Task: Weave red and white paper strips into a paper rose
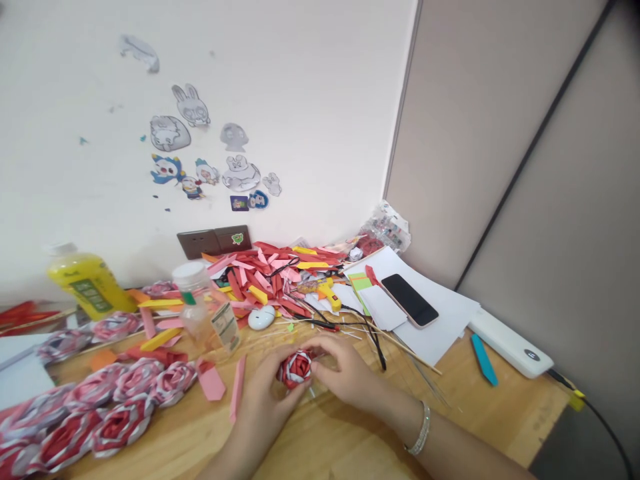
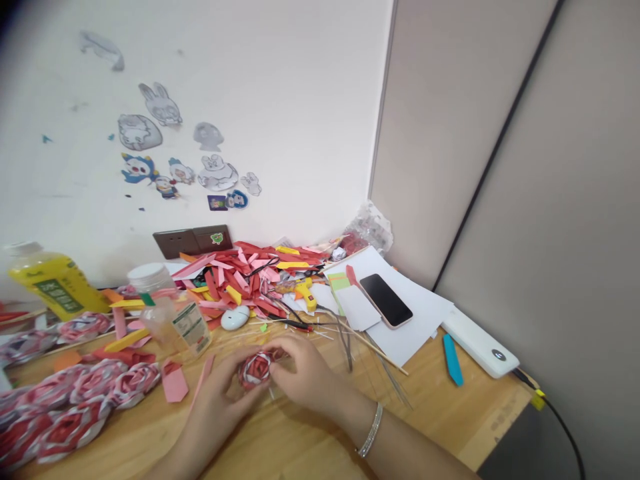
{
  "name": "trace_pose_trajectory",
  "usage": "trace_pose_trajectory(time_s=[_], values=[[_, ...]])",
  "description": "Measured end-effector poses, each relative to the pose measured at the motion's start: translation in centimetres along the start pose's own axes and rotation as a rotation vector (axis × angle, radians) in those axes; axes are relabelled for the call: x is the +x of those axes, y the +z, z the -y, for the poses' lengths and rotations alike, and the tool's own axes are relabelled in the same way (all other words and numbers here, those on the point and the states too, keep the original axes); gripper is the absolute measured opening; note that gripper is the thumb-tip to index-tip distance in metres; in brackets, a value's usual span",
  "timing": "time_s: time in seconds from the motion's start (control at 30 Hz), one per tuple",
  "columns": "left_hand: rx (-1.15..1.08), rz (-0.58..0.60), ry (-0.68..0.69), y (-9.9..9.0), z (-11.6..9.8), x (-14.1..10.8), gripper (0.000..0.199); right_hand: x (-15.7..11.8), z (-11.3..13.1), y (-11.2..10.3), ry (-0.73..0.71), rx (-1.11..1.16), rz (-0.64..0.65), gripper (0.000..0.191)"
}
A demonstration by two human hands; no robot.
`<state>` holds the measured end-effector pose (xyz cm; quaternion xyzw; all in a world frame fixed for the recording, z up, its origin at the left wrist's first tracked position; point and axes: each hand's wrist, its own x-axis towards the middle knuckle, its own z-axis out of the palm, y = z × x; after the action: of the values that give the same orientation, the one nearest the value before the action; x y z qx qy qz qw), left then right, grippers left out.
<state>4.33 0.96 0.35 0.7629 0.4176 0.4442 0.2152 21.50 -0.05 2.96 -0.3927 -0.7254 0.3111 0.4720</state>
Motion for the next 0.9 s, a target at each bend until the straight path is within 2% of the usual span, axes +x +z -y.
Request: trace_pose_trajectory(time_s=[0.2,0.33,0.57,0.63,0.77,0.9], values=[[-0.117,0.134,-0.038,0.7,0.6,-0.2,0.048,0.0,0.2,0.0,-0.025,0.079,0.052,0.022],[-0.113,0.128,-0.071,0.8,0.6,-0.4,0.051,0.1,0.2,-0.2,-0.083,0.104,0.055,0.019],[-0.014,0.191,-0.007,0.0,-1.0,-0.1,0.029,-0.1,0.9,-0.4,-0.124,0.133,0.069,0.016],[0.064,0.195,0.006,-0.4,-1.3,-0.1,0.025,-0.1,0.6,-0.3,-0.072,0.163,0.049,0.014],[0.258,0.192,0.055,-0.9,-1.6,-0.3,0.015,0.0,-1.0,0.2,0.165,0.220,-0.032,0.014],[0.318,0.132,0.088,-0.9,-1.3,-0.5,0.021,0.1,-2.3,0.9,0.305,0.442,0.062,0.022]])
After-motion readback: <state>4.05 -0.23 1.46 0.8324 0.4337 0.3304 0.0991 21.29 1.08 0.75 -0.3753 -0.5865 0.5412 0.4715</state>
